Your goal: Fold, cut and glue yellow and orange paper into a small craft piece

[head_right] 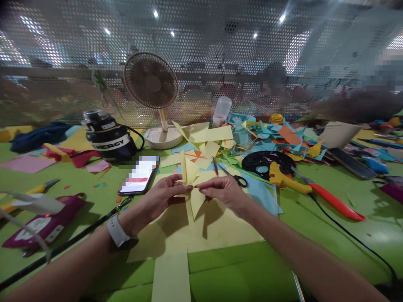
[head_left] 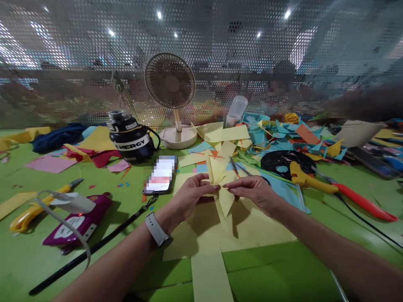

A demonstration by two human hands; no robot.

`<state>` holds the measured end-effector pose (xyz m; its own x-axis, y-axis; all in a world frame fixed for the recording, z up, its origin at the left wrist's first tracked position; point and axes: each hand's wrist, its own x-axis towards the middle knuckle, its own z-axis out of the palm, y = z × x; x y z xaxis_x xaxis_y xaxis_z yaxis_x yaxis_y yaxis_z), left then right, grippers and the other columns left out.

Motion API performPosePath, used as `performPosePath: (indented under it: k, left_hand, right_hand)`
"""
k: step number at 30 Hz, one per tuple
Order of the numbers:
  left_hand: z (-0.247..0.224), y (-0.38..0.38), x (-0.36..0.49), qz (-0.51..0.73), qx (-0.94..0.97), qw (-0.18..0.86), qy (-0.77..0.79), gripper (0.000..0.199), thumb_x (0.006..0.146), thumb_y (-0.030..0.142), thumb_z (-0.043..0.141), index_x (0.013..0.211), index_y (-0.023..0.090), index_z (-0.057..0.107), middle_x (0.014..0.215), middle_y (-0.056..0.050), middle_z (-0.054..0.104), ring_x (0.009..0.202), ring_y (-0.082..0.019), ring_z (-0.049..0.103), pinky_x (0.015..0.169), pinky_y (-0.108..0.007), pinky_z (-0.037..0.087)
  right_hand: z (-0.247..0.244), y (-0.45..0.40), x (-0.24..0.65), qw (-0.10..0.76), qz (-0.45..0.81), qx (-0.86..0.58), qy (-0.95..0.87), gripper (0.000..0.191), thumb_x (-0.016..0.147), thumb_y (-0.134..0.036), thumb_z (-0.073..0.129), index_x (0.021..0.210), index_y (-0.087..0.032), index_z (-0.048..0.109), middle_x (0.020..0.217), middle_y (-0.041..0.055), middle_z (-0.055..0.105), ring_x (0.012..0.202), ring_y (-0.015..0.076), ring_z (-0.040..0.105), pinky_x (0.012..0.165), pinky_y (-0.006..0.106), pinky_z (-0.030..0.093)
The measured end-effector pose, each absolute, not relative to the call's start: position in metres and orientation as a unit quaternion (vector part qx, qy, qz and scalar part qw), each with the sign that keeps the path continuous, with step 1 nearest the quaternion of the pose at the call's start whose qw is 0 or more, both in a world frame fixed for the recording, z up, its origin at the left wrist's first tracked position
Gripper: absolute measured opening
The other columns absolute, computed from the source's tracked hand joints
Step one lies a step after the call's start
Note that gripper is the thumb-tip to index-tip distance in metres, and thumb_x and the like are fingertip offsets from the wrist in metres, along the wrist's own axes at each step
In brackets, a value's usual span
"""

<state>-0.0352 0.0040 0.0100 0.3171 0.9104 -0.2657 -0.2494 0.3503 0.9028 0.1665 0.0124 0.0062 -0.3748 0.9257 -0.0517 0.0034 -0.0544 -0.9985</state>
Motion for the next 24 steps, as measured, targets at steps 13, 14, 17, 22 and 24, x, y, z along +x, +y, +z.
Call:
performPosePath:
  k: [13, 14, 17, 22, 24]
  left_hand:
    - [0.0126, 0.0019, -0.0336, 0.410, 0.379, 0.717, 0.417, 0.032, 0.067, 0.020, 0.079, 0.091, 0.018, 0.058, 0.076, 0.000, 0.068, 0.069, -0.012, 0.063, 0.061, -0.022, 0.048]
    - [0.0126, 0.0020, -0.0333, 0.411, 0.374, 0.718, 0.419, 0.033, 0.066, 0.019, 0.079, 0.091, 0.018, 0.057, 0.074, 0.001, 0.067, 0.067, -0.012, 0.063, 0.060, -0.022, 0.048]
    - [0.0131, 0.0017, -0.0317, 0.410, 0.367, 0.718, 0.426, 0.036, 0.065, 0.019, 0.080, 0.090, 0.020, 0.054, 0.072, 0.003, 0.066, 0.064, -0.011, 0.062, 0.060, -0.023, 0.048]
    - [0.0160, -0.0012, -0.0279, 0.376, 0.397, 0.706, 0.451, 0.039, 0.062, 0.023, 0.083, 0.086, 0.018, 0.052, 0.076, 0.001, 0.067, 0.065, -0.011, 0.061, 0.056, -0.021, 0.044]
    - [0.0156, -0.0018, -0.0274, 0.366, 0.411, 0.700, 0.454, 0.038, 0.062, 0.024, 0.084, 0.084, 0.016, 0.054, 0.077, -0.001, 0.067, 0.064, -0.011, 0.061, 0.056, -0.021, 0.044]
  right_hand:
    - [0.0109, 0.0111, 0.1675, 0.359, 0.653, -0.398, -0.536, 0.013, 0.060, -0.021, 0.074, 0.072, -0.018, 0.078, 0.063, 0.0009, 0.068, 0.056, 0.0089, 0.056, 0.057, 0.023, 0.045]
    - [0.0102, 0.0111, 0.1674, 0.357, 0.653, -0.398, -0.536, 0.013, 0.060, -0.021, 0.074, 0.073, -0.018, 0.078, 0.063, 0.0008, 0.068, 0.056, 0.0088, 0.056, 0.057, 0.022, 0.044]
    - [0.0073, 0.0110, 0.1669, 0.355, 0.654, -0.396, -0.538, 0.013, 0.061, -0.020, 0.074, 0.074, -0.017, 0.077, 0.064, 0.0009, 0.069, 0.057, 0.0088, 0.056, 0.057, 0.023, 0.043]
    - [0.0052, 0.0108, 0.1660, 0.349, 0.654, -0.394, -0.543, 0.011, 0.061, -0.020, 0.073, 0.072, -0.017, 0.076, 0.064, 0.0011, 0.068, 0.058, 0.0090, 0.056, 0.059, 0.023, 0.044]
    - [0.0058, 0.0108, 0.1659, 0.348, 0.650, -0.390, -0.551, 0.011, 0.062, -0.019, 0.072, 0.072, -0.016, 0.075, 0.064, 0.0006, 0.067, 0.058, 0.0087, 0.056, 0.060, 0.022, 0.044]
